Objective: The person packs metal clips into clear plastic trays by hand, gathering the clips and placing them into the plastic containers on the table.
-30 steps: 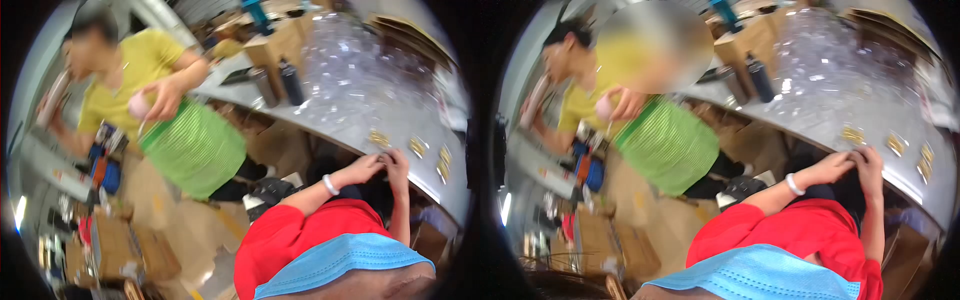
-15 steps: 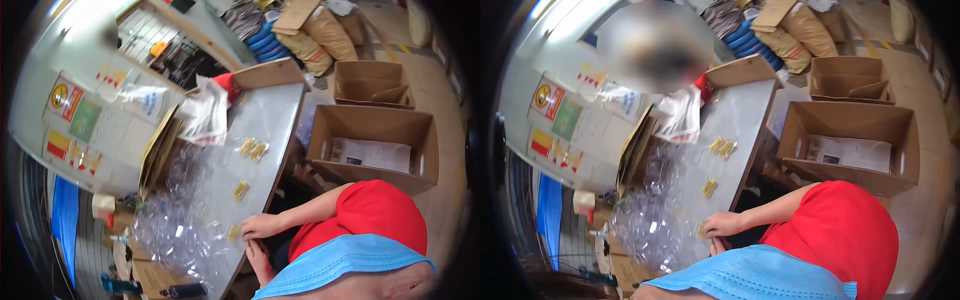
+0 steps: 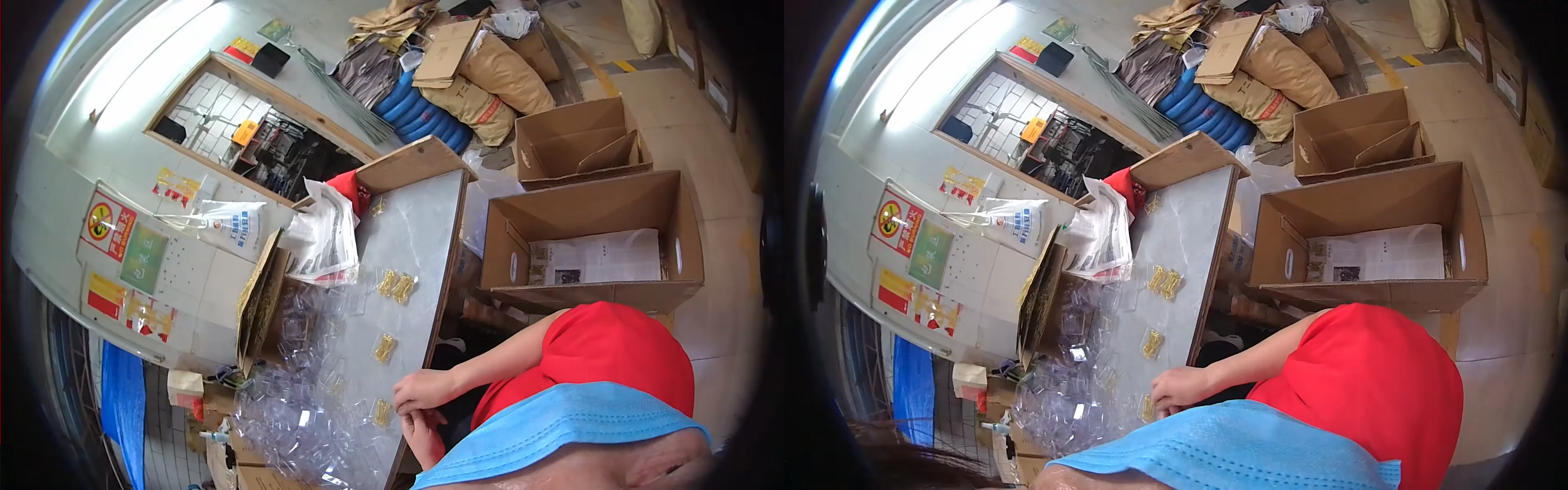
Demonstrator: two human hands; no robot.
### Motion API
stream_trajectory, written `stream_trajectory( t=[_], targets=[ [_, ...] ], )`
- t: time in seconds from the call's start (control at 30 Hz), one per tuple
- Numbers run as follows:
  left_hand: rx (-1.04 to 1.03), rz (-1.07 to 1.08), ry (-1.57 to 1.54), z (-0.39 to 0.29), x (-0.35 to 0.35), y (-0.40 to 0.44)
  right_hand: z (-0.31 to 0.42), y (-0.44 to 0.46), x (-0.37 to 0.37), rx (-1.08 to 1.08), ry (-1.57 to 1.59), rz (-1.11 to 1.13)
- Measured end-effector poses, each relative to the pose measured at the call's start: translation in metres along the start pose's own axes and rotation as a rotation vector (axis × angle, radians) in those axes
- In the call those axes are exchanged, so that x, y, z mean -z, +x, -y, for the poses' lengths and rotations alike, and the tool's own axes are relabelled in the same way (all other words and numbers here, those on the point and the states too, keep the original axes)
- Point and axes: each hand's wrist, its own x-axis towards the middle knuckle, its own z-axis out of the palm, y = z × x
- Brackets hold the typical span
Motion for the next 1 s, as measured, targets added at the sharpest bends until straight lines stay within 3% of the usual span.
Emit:
stream_trajectory(
  t=[0.17, 0.27, 0.37, 0.57, 0.77, 0.9, 1.0],
  targets=[
    [0.014, 0.002, -0.051, -0.009, -0.01, -0.005, 0.003, -0.001, -0.002, 0.024, -0.099, -0.042],
    [0.026, 0.03, -0.136, -0.005, -0.001, -0.008, -0.01, -0.002, -0.012, 0.135, -0.153, -0.195],
    [0.043, -0.01, -0.193, 0.01, 0.013, -0.002, 0.001, -0.005, -0.008, 0.079, -0.272, -0.038],
    [0.022, -0.105, -0.127, 0.004, 0.0, -0.003, 0.005, -0.008, -0.014, 0.117, -0.355, -0.015],
    [0.066, -0.126, -0.016, 0.007, 0.002, 0.004, 0.001, -0.006, 0.005, 0.003, -0.202, -0.046],
    [0.105, -0.078, 0.252, 0.007, 0.015, 0.008, -0.021, -0.008, -0.002, -0.079, -0.117, -0.073],
    [0.111, -0.163, 0.276, -0.003, -0.001, 0.009, -0.021, -0.006, 0.006, -0.057, -0.058, -0.11]
  ],
)
